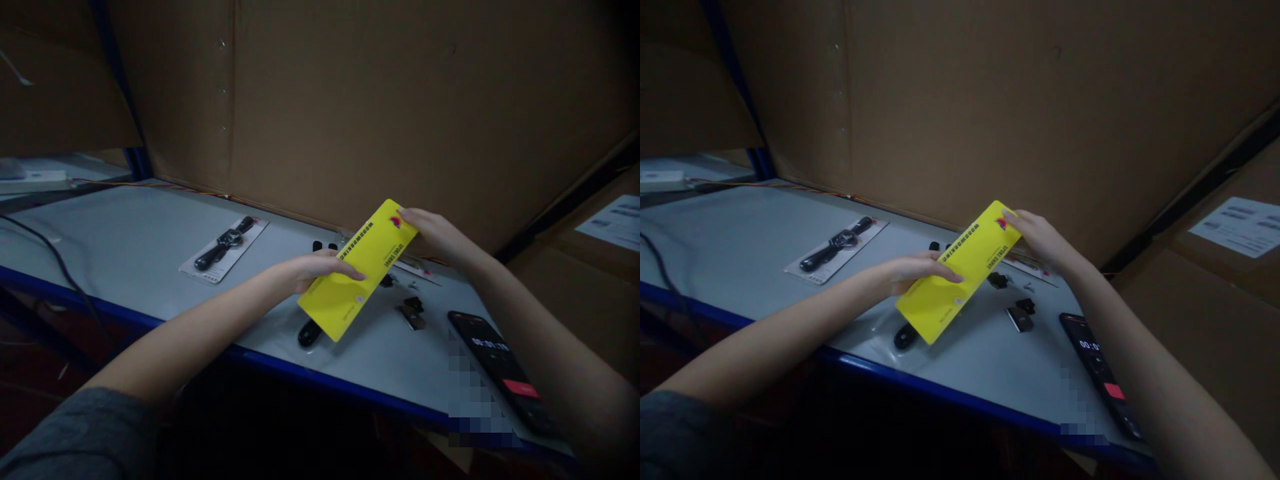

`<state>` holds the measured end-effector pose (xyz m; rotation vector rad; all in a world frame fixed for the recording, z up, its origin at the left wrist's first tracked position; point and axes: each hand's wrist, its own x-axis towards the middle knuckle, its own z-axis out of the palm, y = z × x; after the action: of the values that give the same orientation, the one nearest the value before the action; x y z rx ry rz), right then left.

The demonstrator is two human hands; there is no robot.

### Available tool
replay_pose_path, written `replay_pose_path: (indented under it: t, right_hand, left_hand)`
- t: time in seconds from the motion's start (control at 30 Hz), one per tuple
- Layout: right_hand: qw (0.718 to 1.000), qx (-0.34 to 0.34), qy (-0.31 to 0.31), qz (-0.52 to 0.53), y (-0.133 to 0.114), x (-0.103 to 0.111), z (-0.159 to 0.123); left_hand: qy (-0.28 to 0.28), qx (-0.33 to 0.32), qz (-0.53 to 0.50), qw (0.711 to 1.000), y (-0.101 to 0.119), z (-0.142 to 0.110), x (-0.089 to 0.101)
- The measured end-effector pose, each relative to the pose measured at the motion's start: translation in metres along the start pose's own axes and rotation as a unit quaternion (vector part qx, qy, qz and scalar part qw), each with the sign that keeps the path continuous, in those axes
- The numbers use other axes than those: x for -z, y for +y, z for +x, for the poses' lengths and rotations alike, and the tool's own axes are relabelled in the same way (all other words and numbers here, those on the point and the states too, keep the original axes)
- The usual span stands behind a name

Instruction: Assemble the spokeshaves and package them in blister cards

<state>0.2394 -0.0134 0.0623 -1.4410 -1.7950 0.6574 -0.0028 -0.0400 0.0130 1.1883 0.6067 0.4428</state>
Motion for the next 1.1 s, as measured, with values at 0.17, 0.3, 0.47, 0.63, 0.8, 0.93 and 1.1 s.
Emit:
replay_pose_path:
  t: [0.17,0.3,0.47,0.63,0.8,0.93,1.1]
  right_hand:
    - [0.997,0.052,-0.020,-0.056,-0.018,-0.036,-0.013]
    - [0.999,0.050,-0.011,-0.012,-0.025,-0.040,-0.016]
    - [0.996,0.027,0.043,0.068,-0.025,-0.046,-0.016]
    - [0.984,0.036,0.114,0.135,-0.033,-0.054,-0.017]
    - [0.978,0.036,0.133,0.154,-0.046,-0.057,-0.021]
    - [0.978,0.038,0.139,0.152,-0.047,-0.058,-0.024]
    - [0.980,0.064,0.144,0.119,-0.043,-0.059,-0.022]
  left_hand:
    - [0.024,-0.006,-0.006,1.000,0.003,-0.004,-0.001]
    - [0.047,-0.018,0.001,0.999,0.003,-0.004,-0.002]
    - [0.061,-0.063,-0.002,0.996,-0.001,0.000,-0.002]
    - [0.066,-0.128,-0.018,0.989,-0.004,0.004,-0.001]
    - [0.073,-0.157,-0.015,0.985,-0.003,0.005,-0.001]
    - [0.064,-0.153,-0.018,0.986,-0.002,0.004,-0.002]
    - [0.049,-0.149,-0.032,0.987,0.000,0.000,-0.006]
